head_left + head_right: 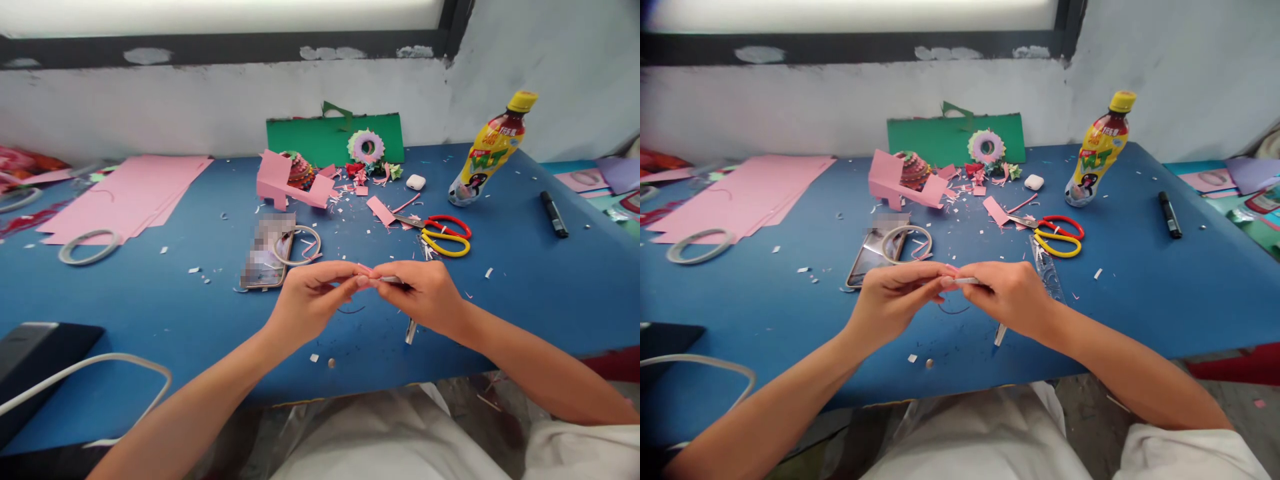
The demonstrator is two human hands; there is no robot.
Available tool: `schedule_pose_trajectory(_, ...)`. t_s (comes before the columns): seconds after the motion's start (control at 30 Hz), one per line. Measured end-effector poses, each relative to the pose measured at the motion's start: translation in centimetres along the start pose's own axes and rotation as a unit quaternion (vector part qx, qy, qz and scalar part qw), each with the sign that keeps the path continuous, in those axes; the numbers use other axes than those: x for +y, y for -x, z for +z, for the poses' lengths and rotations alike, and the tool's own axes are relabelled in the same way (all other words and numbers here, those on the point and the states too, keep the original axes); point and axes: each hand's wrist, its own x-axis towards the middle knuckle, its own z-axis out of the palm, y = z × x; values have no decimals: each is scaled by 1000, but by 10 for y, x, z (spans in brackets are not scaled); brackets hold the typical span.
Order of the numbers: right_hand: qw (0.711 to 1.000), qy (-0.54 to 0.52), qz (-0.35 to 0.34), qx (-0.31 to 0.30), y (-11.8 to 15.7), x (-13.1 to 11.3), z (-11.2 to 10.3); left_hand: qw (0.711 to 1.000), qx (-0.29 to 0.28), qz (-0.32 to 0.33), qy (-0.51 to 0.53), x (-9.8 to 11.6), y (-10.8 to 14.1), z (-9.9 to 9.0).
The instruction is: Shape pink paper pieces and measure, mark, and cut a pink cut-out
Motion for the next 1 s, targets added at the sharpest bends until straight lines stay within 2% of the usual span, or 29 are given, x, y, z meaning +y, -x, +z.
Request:
schedule_pose_trajectory(0.1,997,-64,35,7,-5,1,-5,997,-4,-40,67,-1,-4,-2)
schedule_pose_trajectory(0.23,985,-146,93,18,-9,5,-9,985,-18,-60,160,-4,-9,-6)
schedule_pose_trajectory(0.4,953,-256,162,-8,-7,5,-4,982,-9,-63,177,-6,-9,-7)
schedule_pose_trajectory(0.67,947,-274,165,27,-2,3,3,985,1,12,169,-4,-4,-4)
schedule_pose_trajectory(0.87,949,-283,137,38,-1,1,3,992,28,103,62,-4,0,-3)
schedule_pose_trajectory(1.0,950,-280,127,44,0,0,2,991,44,121,34,-5,2,-3)
